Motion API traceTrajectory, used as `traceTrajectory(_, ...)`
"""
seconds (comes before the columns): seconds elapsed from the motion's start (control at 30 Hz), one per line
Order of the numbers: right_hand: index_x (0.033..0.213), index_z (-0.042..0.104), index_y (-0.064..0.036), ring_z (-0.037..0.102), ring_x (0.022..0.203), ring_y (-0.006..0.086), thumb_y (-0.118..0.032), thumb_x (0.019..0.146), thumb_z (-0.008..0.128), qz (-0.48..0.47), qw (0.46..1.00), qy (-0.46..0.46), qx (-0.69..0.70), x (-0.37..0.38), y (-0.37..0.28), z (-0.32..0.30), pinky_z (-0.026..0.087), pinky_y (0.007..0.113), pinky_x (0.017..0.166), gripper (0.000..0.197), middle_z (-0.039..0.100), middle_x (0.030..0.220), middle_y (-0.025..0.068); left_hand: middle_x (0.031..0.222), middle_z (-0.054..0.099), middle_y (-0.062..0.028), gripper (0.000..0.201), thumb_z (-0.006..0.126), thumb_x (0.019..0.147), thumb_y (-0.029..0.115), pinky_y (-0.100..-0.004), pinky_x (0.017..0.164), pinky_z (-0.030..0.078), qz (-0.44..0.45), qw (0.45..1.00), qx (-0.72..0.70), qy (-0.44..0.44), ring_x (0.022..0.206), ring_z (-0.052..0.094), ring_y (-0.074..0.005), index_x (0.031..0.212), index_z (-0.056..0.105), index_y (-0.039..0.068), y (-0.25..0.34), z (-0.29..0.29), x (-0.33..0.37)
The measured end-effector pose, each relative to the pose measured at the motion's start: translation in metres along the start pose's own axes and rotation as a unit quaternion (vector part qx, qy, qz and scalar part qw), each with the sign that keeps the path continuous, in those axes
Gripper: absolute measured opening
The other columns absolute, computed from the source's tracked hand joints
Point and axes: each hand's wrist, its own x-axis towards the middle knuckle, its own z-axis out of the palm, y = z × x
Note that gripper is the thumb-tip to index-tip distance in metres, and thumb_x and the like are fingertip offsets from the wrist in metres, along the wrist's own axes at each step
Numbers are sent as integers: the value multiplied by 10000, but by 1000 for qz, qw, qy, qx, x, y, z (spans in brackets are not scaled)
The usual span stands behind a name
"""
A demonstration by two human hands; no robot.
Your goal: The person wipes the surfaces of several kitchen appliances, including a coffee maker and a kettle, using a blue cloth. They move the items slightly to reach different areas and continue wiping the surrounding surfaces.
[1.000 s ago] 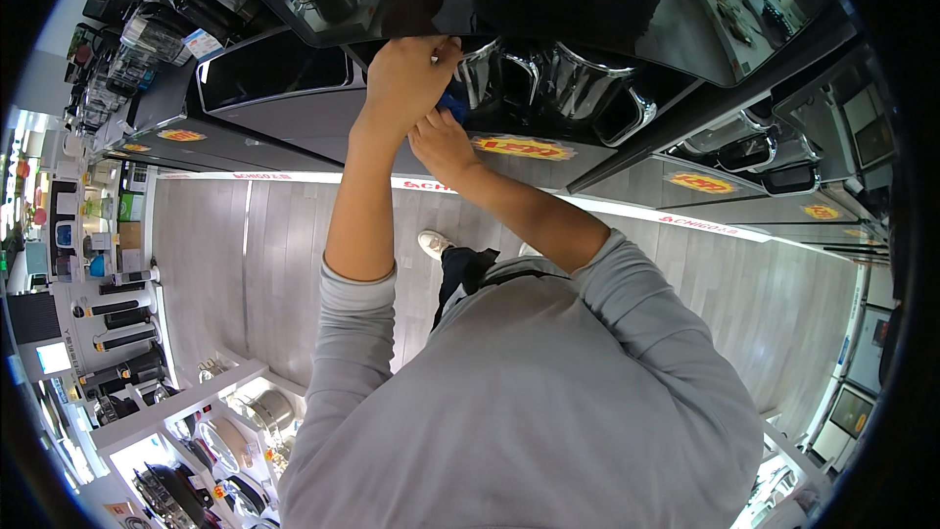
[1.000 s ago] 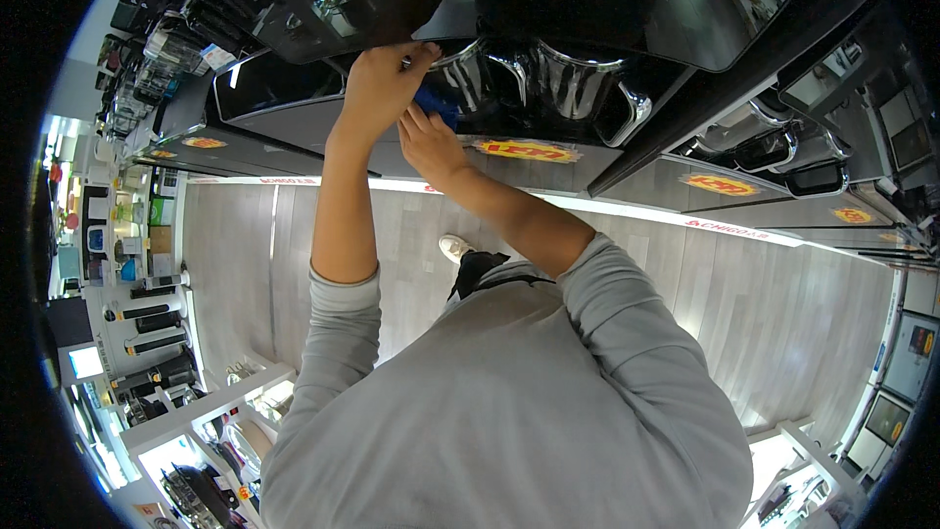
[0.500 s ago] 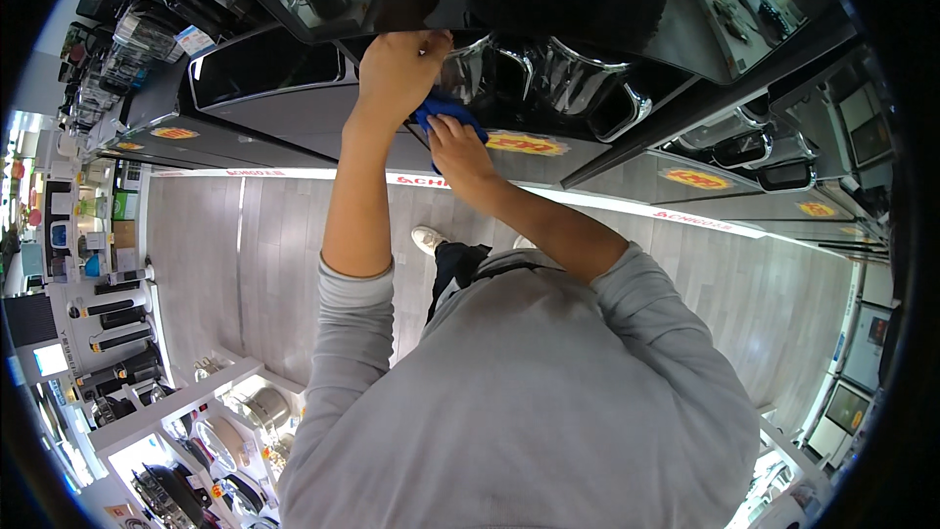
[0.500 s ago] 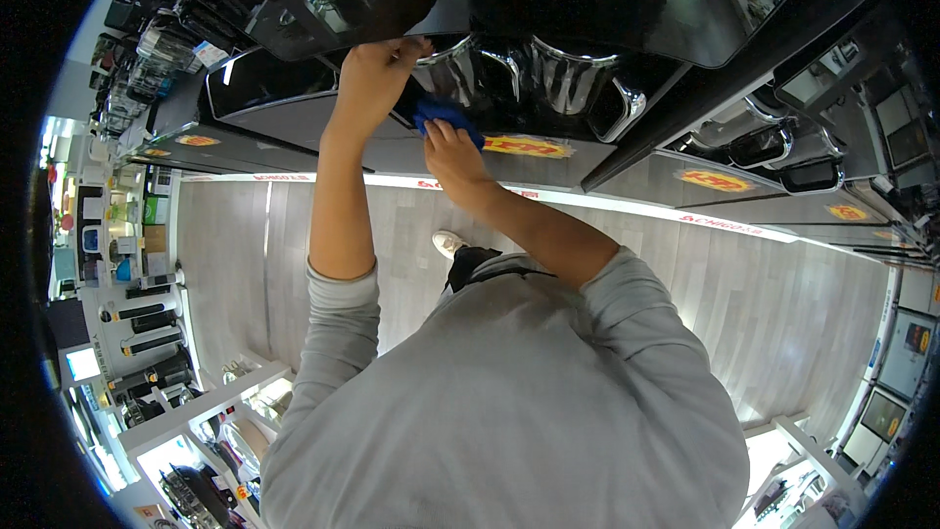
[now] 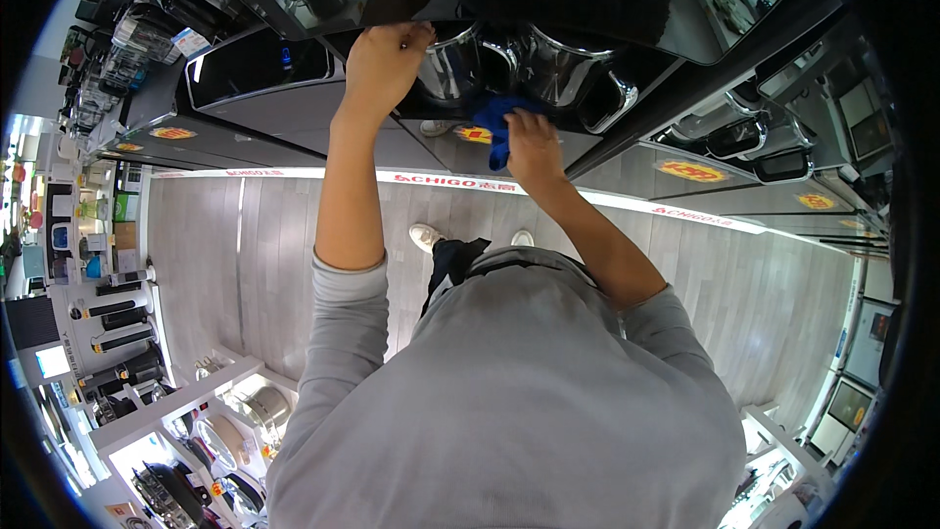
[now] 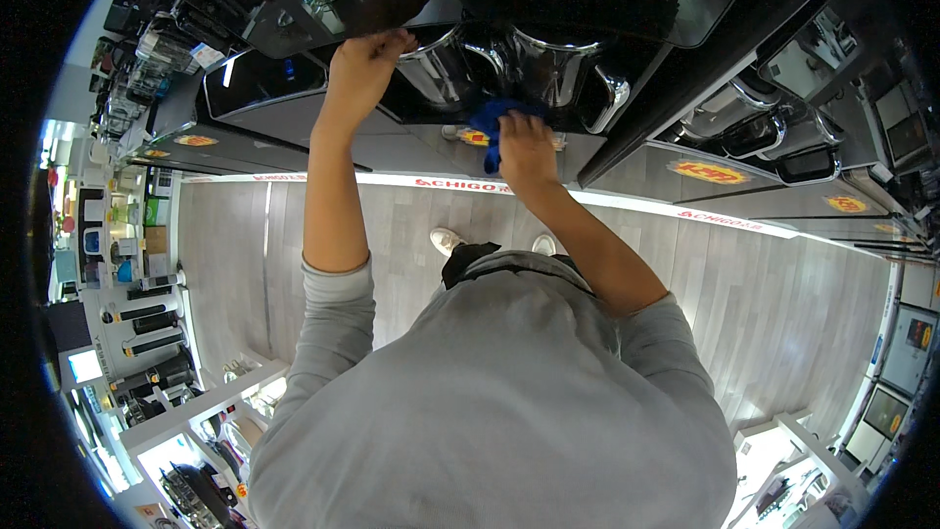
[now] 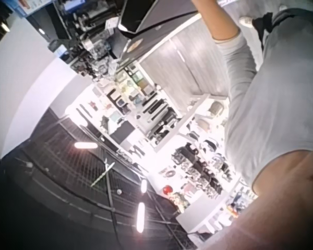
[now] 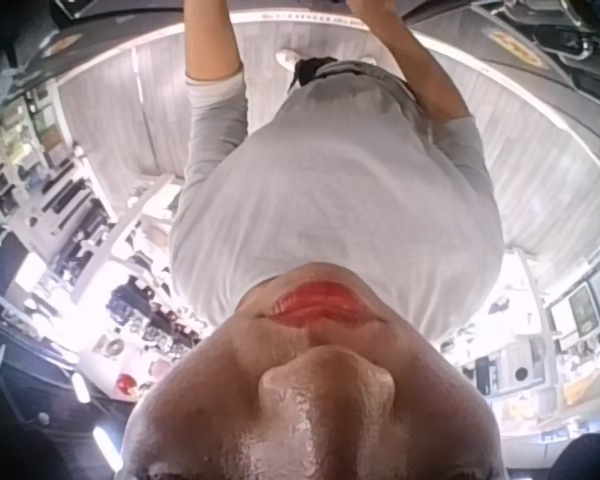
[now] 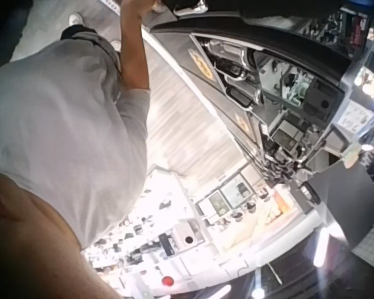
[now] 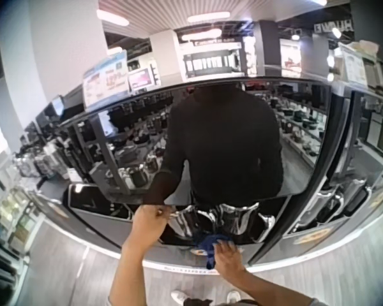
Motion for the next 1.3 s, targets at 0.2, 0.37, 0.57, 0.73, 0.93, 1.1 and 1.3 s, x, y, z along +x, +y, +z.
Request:
traceTrajectory(0.2,1072,610,-31,578,988,347,-77,753,573,101,989,-93,48,-30,32,-40,472,432,860,325,618,1084,146,875,700,-128,210,577,896,194,-346,775,491,14,1000,-3,9,855,662,-275,937,712,40,-4,3,-3)
traceTrajectory(0.37,1119,600,-8,557,1018,371,1,695,597,127,982,-102,95,-45,37,-107,460,436,899,423,599,1144,166,972,687,-137,180,591,879,146,-343,798,488,52,998,27,39,917,639,-277,954,709,33,-3,8,-9)
traceTrajectory(0.57,1266,530,-23,444,1213,358,105,623,562,2,962,251,109,-13,6,-180,341,428,1040,657,461,1370,148,999,656,-139,156,619,846,111,-364,812,482,55,996,33,63,948,618,-312,961,675,22,7,14,-19)
traceTrajectory(0.73,1283,506,-29,425,1221,356,17,687,615,75,975,207,0,31,25,-153,338,450,1000,608,443,1346,170,1035,632,-145,187,619,840,87,-392,846,469,80,994,21,70,1013,583,-337,1011,642,14,6,16,-22)
traceTrajectory(0.93,1068,637,-1,544,1055,373,-132,777,644,32,965,259,-8,78,30,-148,403,480,908,319,608,1078,195,1065,593,-106,209,588,844,93,-395,850,480,85,993,30,78,1061,548,-302,1031,633,12,4,20,-27)
traceTrajectory(1.1,1048,655,-30,604,984,328,-230,838,634,114,985,118,59,119,21,-155,481,472,832,291,638,1061,175,1061,596,-118,212,592,835,75,-399,847,474,91,992,29,87,1047,550,-319,1035,628,15,1,21,-27)
traceTrajectory(1.3,999,692,-54,629,965,282,-242,857,653,6,986,121,-110,137,20,-124,523,435,777,239,670,999,149,1060,600,-131,214,601,824,58,-392,847,465,99,991,19,91,1034,552,-335,1033,622,17,4,23,-26)
